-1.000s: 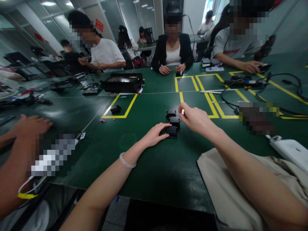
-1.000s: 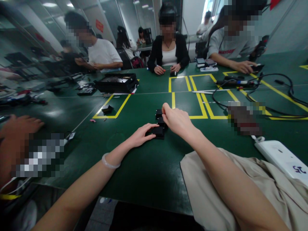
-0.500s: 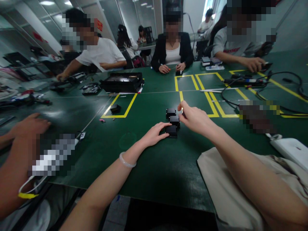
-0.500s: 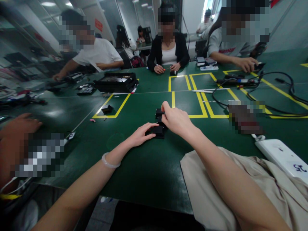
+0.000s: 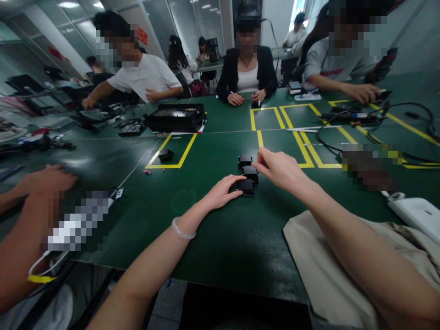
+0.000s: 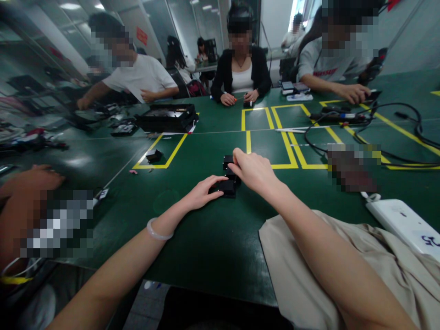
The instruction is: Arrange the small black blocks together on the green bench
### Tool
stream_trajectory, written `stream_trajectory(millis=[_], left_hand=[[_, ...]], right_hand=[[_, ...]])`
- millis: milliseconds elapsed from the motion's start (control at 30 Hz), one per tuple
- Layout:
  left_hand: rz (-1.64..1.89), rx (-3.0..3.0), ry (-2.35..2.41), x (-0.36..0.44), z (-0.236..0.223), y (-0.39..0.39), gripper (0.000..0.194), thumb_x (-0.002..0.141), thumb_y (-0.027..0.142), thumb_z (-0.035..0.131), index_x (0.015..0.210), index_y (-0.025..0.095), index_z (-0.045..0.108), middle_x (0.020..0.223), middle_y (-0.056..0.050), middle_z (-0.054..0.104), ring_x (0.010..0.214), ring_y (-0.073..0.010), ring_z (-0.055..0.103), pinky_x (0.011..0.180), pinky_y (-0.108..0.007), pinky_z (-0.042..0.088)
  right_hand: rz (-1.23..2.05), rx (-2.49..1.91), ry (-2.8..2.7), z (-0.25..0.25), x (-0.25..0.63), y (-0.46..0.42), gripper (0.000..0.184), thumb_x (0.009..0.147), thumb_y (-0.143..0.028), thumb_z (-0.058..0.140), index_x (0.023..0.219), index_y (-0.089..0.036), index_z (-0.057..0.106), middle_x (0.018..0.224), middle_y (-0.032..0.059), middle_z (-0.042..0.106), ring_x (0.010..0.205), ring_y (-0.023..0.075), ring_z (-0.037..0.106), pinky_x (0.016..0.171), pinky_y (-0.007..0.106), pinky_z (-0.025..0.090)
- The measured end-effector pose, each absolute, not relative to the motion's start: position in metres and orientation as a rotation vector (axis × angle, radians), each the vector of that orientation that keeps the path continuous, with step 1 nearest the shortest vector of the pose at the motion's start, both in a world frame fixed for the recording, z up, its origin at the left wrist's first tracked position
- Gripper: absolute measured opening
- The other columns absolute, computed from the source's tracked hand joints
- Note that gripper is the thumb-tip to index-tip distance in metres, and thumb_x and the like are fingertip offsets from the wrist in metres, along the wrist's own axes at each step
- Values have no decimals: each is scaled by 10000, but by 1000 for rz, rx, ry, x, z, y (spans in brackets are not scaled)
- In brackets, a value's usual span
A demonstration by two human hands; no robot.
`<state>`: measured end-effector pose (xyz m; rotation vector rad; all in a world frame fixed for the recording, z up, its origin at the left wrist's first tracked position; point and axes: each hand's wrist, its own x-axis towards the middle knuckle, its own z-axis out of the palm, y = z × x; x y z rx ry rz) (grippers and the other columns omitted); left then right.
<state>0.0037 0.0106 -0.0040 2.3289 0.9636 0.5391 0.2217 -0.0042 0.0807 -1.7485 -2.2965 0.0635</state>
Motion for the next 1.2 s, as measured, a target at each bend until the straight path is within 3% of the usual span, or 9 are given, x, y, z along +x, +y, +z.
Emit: stream_trajectory(millis=[133,333,633,867,1100,1200], left_hand=[[540,2336,963,4,-4,11,439,902,317,547,1329,267,460,1203,-75,555,1094,-245,524,922,-375,421],[547,2343,954,4,-4,11,437,899,313,547,1326,264,465,1194,-75,556,1081,-239,531,915,-368,424],[535,2351,959,3,-4,11,438,900,303,547,1327,262,457,1199,-75,550,1091,-237,523,914,-358,420],[543,2341,964,4,-4,10,435,902,308,546,1326,263,460,1206,-68,549,1090,-234,524,920,-357,417],[536,2341,968,4,-2,9,435,901,308,546,1326,261,463,1195,-76,556,1082,-239,526,918,-366,419],[542,2346,958,4,-2,10,437,898,307,550,1324,259,466,1196,-78,556,1087,-241,525,918,-368,420]], right_hand=[[3,-1756,-2297,80,220,-6,241,945,-405,357,967,-221,511,784,47,657,678,202,586,507,270,217],[76,-1645,-2262,75,221,-3,163,914,-375,447,943,-234,524,790,15,656,711,181,588,530,255,249],[-148,-1838,-2289,79,213,-7,312,951,-443,336,963,-221,554,785,69,679,691,224,614,512,270,218],[-34,-1769,-2340,81,216,-8,265,954,-338,307,1102,-219,491,838,64,682,688,215,611,517,273,253],[-133,-1842,-2333,84,216,-8,318,947,-438,326,991,-215,549,811,86,684,706,239,624,526,281,278],[-105,-1817,-2369,85,217,-9,273,948,-374,329,1027,-212,535,819,85,686,692,230,624,518,277,264]])
